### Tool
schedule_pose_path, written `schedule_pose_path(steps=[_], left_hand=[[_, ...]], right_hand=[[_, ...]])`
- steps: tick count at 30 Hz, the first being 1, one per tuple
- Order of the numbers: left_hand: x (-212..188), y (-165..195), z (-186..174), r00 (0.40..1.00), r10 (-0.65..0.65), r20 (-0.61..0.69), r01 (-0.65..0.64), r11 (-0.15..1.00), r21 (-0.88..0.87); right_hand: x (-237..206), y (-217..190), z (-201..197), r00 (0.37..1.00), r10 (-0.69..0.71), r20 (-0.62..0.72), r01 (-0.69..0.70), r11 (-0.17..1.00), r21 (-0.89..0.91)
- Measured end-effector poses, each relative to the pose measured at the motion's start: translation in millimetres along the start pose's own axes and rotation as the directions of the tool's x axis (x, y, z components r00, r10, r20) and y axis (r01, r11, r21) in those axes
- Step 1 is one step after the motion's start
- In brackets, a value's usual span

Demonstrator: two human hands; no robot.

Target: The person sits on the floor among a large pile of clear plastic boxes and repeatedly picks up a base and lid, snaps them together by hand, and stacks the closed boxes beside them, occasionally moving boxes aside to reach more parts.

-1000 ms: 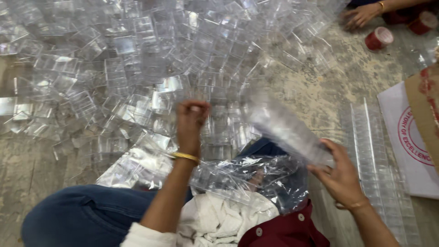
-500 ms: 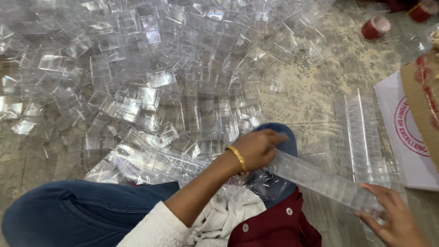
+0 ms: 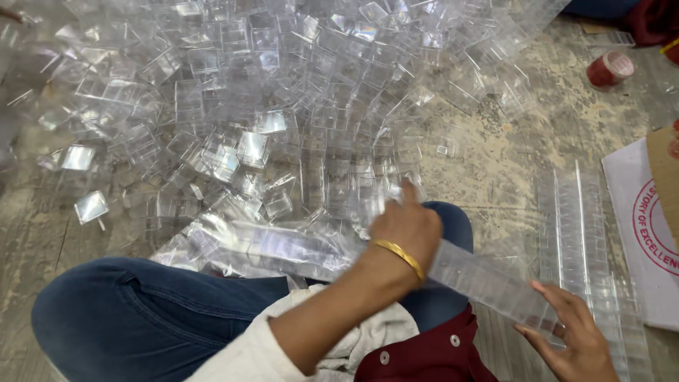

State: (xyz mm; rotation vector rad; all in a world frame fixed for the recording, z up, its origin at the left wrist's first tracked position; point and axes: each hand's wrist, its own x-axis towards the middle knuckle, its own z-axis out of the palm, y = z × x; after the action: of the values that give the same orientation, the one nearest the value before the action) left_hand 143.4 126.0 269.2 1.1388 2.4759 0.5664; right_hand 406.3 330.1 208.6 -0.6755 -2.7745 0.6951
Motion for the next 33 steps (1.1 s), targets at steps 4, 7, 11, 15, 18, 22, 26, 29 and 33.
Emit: schedule_pose_path(steps=[4, 7, 11, 15, 18, 22, 26, 29, 33], left_hand=[[4.3, -28.2, -6.4, 0.993, -0.116, 0.03, 0.116, 0.993, 0.002], [0.2, -36.4, -16.0, 0.995, -0.096, -0.021, 0.095, 0.994, -0.045], [-22.1, -62.8, -44.1, 0.999, -0.018, -0.049, 0.015, 0.997, -0.069], [-27.6, -76.4, -54.3, 0.96, -0.25, 0.128, 0.23, 0.961, 0.153], [-21.1, -76.2, -47.9, 0.942, -0.316, 0.111, 0.294, 0.939, 0.18], [-8.9, -65.9, -32.1, 0.987, -0.163, 0.0, 0.163, 0.986, 0.039], [-4.3, -14.1, 7.2, 0.979, 0.204, -0.024, -0.204, 0.978, -0.037], [-11.3, 28.7, 36.0, 0.904, 0.416, 0.097, -0.405, 0.907, -0.118], [-28.4, 67.4, 48.2, 0.825, 0.526, -0.206, -0.563, 0.793, -0.232]], right_hand=[[-0.9, 5.7, 8.7, 0.999, -0.047, -0.015, 0.048, 0.998, 0.045], [1.9, 9.0, 9.9, 1.0, -0.017, 0.004, 0.017, 1.0, -0.012], [1.8, 11.7, 5.0, 1.0, 0.008, -0.001, -0.008, 1.0, -0.003], [0.5, 8.0, 5.0, 0.999, -0.044, -0.016, 0.046, 0.993, 0.112], [1.8, 0.3, 6.2, 1.0, -0.022, 0.019, 0.023, 1.0, -0.007], [4.0, -11.1, 9.7, 0.999, -0.042, 0.006, 0.042, 0.999, -0.007], [3.6, -12.6, 23.8, 0.981, -0.169, -0.097, 0.17, 0.986, 0.0], [0.3, -3.6, 34.8, 0.952, -0.278, -0.129, 0.27, 0.96, -0.078], [15.5, 6.4, 80.3, 0.982, -0.048, 0.182, 0.043, 0.999, 0.03]])
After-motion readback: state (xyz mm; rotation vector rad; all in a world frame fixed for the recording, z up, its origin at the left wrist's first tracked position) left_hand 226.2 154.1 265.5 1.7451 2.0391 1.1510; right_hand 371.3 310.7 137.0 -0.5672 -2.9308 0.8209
